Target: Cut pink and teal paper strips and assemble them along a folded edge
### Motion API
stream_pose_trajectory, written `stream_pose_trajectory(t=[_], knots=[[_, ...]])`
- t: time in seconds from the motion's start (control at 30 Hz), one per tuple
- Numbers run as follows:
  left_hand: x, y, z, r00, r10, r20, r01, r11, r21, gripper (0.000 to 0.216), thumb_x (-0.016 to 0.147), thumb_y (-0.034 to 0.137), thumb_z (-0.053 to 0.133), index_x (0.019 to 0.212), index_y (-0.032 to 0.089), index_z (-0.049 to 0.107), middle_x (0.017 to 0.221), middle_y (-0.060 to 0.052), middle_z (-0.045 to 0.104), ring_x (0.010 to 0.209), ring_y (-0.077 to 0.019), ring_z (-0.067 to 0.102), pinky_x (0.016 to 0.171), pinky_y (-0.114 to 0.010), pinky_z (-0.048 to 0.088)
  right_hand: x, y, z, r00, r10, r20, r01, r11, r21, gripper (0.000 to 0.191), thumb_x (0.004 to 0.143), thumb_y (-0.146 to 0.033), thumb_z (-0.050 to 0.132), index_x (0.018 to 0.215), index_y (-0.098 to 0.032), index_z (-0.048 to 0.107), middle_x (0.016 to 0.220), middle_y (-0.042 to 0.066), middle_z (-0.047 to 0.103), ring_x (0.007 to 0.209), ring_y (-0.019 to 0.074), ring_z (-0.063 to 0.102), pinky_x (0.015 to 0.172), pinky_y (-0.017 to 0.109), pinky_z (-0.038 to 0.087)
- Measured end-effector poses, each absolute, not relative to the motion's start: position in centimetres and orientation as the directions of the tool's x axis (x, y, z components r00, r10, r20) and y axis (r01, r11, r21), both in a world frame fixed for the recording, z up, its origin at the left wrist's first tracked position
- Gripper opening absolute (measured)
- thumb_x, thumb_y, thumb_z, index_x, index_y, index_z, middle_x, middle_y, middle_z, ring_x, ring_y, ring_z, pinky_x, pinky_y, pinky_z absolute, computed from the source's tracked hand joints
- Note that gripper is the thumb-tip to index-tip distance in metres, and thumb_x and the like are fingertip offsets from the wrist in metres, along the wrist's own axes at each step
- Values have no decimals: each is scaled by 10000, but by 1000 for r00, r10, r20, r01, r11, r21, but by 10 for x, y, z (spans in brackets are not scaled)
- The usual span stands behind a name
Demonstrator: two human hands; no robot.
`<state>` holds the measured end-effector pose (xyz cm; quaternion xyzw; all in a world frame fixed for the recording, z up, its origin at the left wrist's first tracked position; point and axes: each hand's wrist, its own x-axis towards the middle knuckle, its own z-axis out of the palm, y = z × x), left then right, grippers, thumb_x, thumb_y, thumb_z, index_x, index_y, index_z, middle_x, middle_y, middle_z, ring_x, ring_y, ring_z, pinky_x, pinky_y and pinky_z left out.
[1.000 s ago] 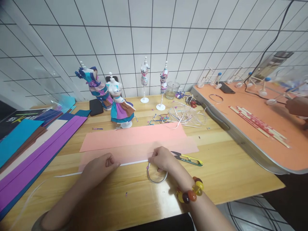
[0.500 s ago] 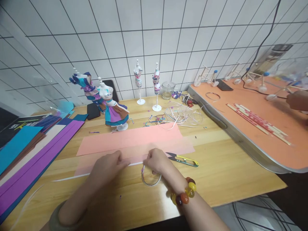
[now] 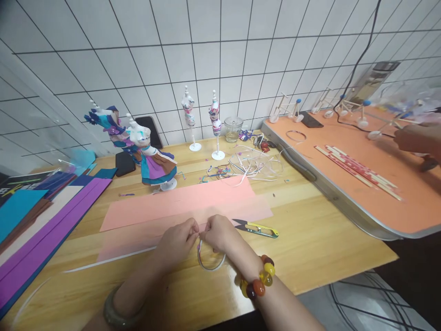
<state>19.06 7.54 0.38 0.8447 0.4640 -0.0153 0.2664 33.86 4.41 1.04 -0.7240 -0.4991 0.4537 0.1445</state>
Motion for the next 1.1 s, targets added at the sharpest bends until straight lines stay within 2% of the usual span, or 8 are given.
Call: stream_pose_trajectory(t=[0.37,0.5,0.57,0.67,0.73,0.9,1.0,1.1], knots=[[193,75,3,552,776,-305,814,-421,401,91,850,218,402,889,234,482,844,22,641,772,-164,595,605,-251,350,347,39,10,12,864,-503,495,-442,-748,154,741,-242,561,610,-165,540,491,-49,482,331,83,491,338,175,320],[193,75,5,549,782,-295,808,-407,425,97,831,185,409,882,230,478,851,20,637,776,-155,590,614,-240,355,356,29,4,-24,874,-486,425,-431,-796,148,803,-275,489,749,-164,572,633,-30,552,383,76,521,369,175,385],[194,76,6,540,787,-299,812,-395,430,98,825,178,409,870,228,479,833,17,637,757,-155,588,601,-239,348,362,22,2,-43,897,-440,394,-390,-833,167,821,-299,478,814,-166,577,638,-32,558,412,83,525,396,183,407],[197,75,8,520,794,-314,828,-378,415,89,829,187,409,862,228,480,813,16,639,739,-158,588,586,-242,332,374,9,4,-56,951,-304,445,-249,-860,224,841,-333,475,756,-164,595,589,-19,569,510,119,555,481,206,426],[198,73,8,508,800,-319,838,-374,398,80,841,204,407,861,230,480,804,17,645,743,-164,590,584,-246,319,384,1,8,-25,975,-221,531,-174,-829,250,853,-334,471,739,-171,622,650,11,625,614,151,587,549,229,437],[198,66,5,503,804,-316,853,-402,334,129,876,209,358,851,228,483,758,18,657,721,-181,591,564,-262,286,414,-15,7,164,986,38,737,-96,-669,234,873,-325,469,934,-212,664,924,61,680,861,216,605,761,328,458],[198,65,3,525,793,-308,844,-438,310,147,876,194,343,851,218,486,803,2,664,719,-183,591,560,-270,290,431,-22,-6,110,973,202,885,-4,-466,225,853,-325,519,978,-200,659,967,96,656,922,253,571,816,393,440],[199,66,3,529,791,-307,842,-446,303,168,885,199,324,843,214,486,815,-8,665,715,-185,591,556,-273,297,450,-30,-19,37,978,208,928,44,-371,219,866,-331,513,966,-203,660,953,102,648,899,243,578,787,381,459]])
